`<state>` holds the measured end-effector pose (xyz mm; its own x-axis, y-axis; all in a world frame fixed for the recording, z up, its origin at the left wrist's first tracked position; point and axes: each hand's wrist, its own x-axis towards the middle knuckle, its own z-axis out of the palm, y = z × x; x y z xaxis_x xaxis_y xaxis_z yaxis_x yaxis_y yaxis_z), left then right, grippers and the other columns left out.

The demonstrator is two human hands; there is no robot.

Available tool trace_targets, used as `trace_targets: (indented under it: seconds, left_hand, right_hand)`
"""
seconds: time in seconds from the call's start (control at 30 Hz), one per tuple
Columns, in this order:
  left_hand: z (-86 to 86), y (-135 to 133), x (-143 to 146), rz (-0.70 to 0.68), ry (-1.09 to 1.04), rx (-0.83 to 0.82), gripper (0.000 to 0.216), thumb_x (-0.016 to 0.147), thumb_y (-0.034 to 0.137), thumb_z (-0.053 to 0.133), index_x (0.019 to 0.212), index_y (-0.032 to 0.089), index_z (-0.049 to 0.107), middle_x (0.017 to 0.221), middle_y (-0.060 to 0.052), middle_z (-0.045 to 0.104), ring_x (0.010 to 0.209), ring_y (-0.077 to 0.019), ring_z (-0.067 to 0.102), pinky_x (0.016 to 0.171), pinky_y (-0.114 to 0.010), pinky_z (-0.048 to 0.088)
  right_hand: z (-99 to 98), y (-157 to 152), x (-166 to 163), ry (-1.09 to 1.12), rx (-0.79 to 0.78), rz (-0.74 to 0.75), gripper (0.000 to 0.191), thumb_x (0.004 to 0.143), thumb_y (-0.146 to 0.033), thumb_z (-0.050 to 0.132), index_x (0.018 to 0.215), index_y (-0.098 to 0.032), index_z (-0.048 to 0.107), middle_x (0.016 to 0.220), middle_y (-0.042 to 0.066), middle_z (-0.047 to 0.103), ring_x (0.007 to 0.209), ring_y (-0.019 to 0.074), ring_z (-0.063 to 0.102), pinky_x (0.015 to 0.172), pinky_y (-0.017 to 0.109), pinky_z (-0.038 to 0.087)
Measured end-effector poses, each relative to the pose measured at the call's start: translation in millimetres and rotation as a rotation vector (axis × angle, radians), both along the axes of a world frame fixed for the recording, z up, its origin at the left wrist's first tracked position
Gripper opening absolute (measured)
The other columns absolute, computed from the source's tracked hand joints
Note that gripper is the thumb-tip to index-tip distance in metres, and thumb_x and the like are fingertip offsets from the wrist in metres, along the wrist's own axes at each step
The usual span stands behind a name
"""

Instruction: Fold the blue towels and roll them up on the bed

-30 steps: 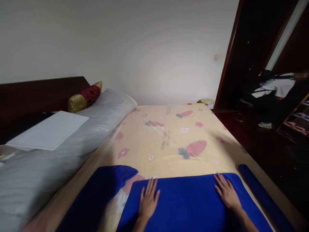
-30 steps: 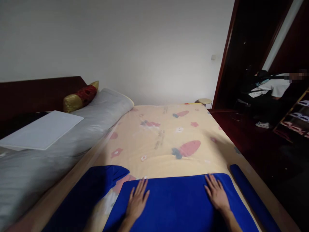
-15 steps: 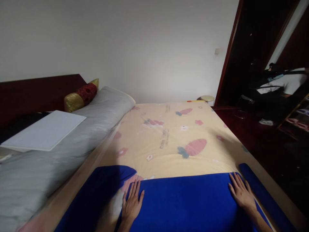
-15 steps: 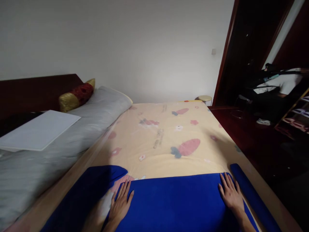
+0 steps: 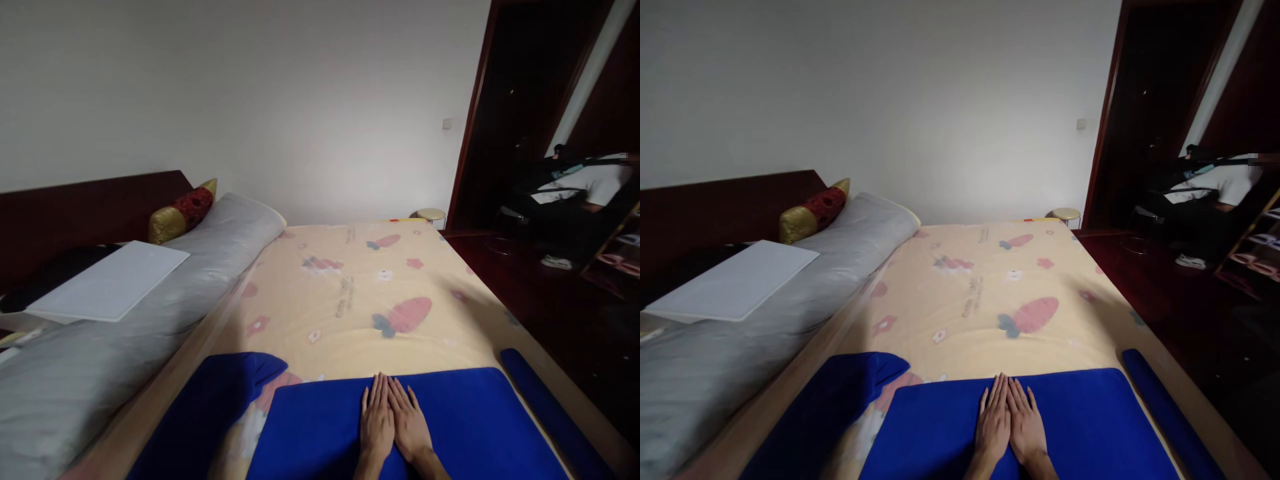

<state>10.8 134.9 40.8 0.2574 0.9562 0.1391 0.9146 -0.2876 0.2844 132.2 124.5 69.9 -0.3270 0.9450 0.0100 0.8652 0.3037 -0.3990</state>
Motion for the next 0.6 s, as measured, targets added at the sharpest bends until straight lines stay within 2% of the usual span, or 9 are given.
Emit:
trace_targets:
  seconds: [0.17,0.23,0.33,0.43,0.53,0.6]
  left_hand:
    - [16.5,-2.5,-10.7,-0.019,-0.007,-0.046,0.061,0.093,0.027,0.027,0.146,0.035,-0.002,0.159,0.008,0.014,0.146,-0.0144,0.018,0.12,-0.047,0.024]
    - [26.0,-3.9,-21.0,-0.016,0.016,-0.056,0.057,0.095,0.034,0.024,0.146,0.036,0.0,0.158,0.008,0.013,0.146,-0.0149,0.017,0.12,-0.049,0.023]
    - [38.2,-2.5,-52.7,0.053,0.071,-0.086,0.054,0.095,0.042,0.019,0.147,0.036,0.004,0.158,0.008,0.013,0.146,-0.0155,0.017,0.12,-0.051,0.022]
    - [43.4,3.7,-102.2,0.191,0.141,-0.104,0.055,0.095,0.046,0.017,0.147,0.032,0.011,0.158,0.005,0.016,0.146,-0.016,0.018,0.12,-0.05,0.019]
    - [40.1,9.3,-159.3,0.389,0.217,-0.086,0.059,0.093,0.047,0.015,0.148,0.025,0.017,0.158,0.001,0.021,0.146,-0.0167,0.019,0.119,-0.049,0.017]
    - [34.8,9.8,-193.1,0.57,0.249,-0.044,0.063,0.092,0.048,0.011,0.148,0.019,0.02,0.159,-0.003,0.022,0.146,-0.0183,0.02,0.119,-0.049,0.016]
  right_hand:
    - [1.5,0.1,6.3,-0.019,0.017,-0.019,0.052,0.096,-0.045,0.022,0.146,-0.036,0.008,0.156,-0.006,0.015,0.145,0.0191,0.016,0.119,0.052,0.018]
    - [-0.5,1.9,20.8,-0.04,0.034,-0.072,0.053,0.096,-0.051,0.021,0.146,-0.036,0.013,0.156,-0.005,0.016,0.145,0.0185,0.017,0.119,0.051,0.018]
    - [-8.2,4.6,72.3,-0.094,0.067,-0.219,0.059,0.094,-0.058,0.02,0.146,-0.033,0.018,0.156,-0.002,0.019,0.145,0.018,0.019,0.119,0.049,0.018]
    - [-21.3,4.5,147.4,-0.176,0.101,-0.369,0.064,0.092,-0.061,0.022,0.147,-0.031,0.017,0.157,-0.001,0.022,0.145,0.0185,0.019,0.119,0.048,0.016]
    - [-34.8,1.8,211.4,-0.238,0.107,-0.497,0.069,0.091,-0.063,0.019,0.149,-0.028,0.013,0.158,0.001,0.019,0.146,0.0196,0.015,0.118,0.047,0.017]
    - [-40.8,-0.5,234.3,-0.249,0.108,-0.56,0.071,0.09,-0.064,0.017,0.15,-0.025,0.01,0.159,0.002,0.016,0.146,0.0205,0.011,0.118,0.047,0.019]
